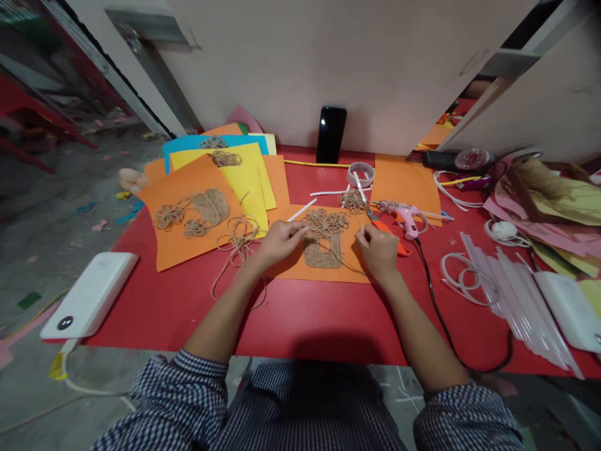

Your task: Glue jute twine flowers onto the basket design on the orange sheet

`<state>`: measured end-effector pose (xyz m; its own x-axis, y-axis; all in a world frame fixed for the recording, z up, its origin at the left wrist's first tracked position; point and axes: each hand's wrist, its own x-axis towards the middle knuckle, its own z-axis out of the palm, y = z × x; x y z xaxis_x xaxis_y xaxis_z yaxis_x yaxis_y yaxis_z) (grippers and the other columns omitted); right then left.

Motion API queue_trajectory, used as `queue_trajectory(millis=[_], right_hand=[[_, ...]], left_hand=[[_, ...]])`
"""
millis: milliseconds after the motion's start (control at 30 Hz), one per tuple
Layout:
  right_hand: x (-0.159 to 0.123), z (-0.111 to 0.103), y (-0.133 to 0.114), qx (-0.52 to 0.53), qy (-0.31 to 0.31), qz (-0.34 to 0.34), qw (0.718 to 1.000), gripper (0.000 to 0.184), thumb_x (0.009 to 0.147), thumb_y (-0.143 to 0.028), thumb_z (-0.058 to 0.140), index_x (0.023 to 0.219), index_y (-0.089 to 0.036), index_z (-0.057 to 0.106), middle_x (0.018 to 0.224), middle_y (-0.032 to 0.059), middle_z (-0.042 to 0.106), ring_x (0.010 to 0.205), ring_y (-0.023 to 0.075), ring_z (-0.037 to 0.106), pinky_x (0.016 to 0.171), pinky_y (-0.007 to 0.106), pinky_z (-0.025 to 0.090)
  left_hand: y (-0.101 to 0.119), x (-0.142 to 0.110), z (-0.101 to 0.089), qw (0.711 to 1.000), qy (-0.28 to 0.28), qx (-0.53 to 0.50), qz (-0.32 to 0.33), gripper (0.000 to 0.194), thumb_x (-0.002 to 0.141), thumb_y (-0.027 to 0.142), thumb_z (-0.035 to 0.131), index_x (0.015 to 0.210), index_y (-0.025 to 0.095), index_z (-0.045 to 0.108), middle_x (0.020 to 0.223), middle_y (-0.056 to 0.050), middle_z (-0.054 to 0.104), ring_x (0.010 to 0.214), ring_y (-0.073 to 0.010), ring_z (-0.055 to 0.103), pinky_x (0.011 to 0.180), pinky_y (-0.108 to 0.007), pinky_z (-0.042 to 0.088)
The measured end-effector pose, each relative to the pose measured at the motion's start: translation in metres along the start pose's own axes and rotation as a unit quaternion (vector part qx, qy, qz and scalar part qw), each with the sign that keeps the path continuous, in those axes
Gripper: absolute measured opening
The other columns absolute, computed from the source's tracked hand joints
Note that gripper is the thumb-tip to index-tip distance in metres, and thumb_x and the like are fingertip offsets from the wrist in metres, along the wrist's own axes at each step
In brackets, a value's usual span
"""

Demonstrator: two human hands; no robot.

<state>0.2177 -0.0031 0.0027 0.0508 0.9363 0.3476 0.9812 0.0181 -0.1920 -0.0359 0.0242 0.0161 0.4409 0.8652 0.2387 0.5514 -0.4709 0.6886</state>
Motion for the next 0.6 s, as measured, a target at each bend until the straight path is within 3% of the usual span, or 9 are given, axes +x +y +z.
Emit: queue_trajectory(millis=[233,400,500,600], right_hand=[[0.012,-0.016,0.029,-0.089,-0.012,0.084,0.992,0.044,0.098,-0.038,0.036,0.090,-0.013,0.071,0.072,0.0148,0.067,0.061,0.0204,0.055,0.061,0.031,0.028],[0.013,-0.023,0.039,-0.083,-0.005,0.142,0.986,0.039,0.097,-0.040,0.041,0.103,-0.013,0.069,0.077,0.0170,0.066,0.067,0.0247,0.057,0.065,0.035,0.034],[0.013,-0.024,0.040,-0.065,0.011,0.136,0.988,0.034,0.095,-0.035,0.045,0.114,-0.014,0.065,0.087,0.0172,0.068,0.072,0.0254,0.058,0.066,0.035,0.034],[0.013,-0.023,0.040,-0.065,0.019,0.114,0.991,0.035,0.098,-0.037,0.042,0.103,-0.014,0.068,0.097,0.0177,0.068,0.077,0.0257,0.059,0.066,0.035,0.036]], left_hand=[[-0.002,-0.001,0.000,1.000,0.014,-0.014,-0.012,0.033,0.094,0.039,0.051,0.091,0.014,0.073,0.058,0.001,0.059,0.046,-0.0086,0.040,0.049,-0.024,0.030],[0.004,-0.002,0.000,0.999,0.012,-0.032,-0.017,0.033,0.093,0.039,0.052,0.092,0.014,0.074,0.052,0.003,0.054,0.043,-0.0080,0.033,0.047,-0.024,0.026],[0.006,-0.002,0.000,0.999,0.009,-0.027,-0.017,0.033,0.092,0.039,0.052,0.092,0.014,0.074,0.052,0.003,0.053,0.044,-0.0080,0.033,0.047,-0.023,0.025],[0.005,-0.002,0.001,0.999,0.008,-0.031,-0.012,0.032,0.092,0.038,0.052,0.092,0.014,0.074,0.055,0.001,0.057,0.046,-0.0082,0.035,0.048,-0.023,0.026]])
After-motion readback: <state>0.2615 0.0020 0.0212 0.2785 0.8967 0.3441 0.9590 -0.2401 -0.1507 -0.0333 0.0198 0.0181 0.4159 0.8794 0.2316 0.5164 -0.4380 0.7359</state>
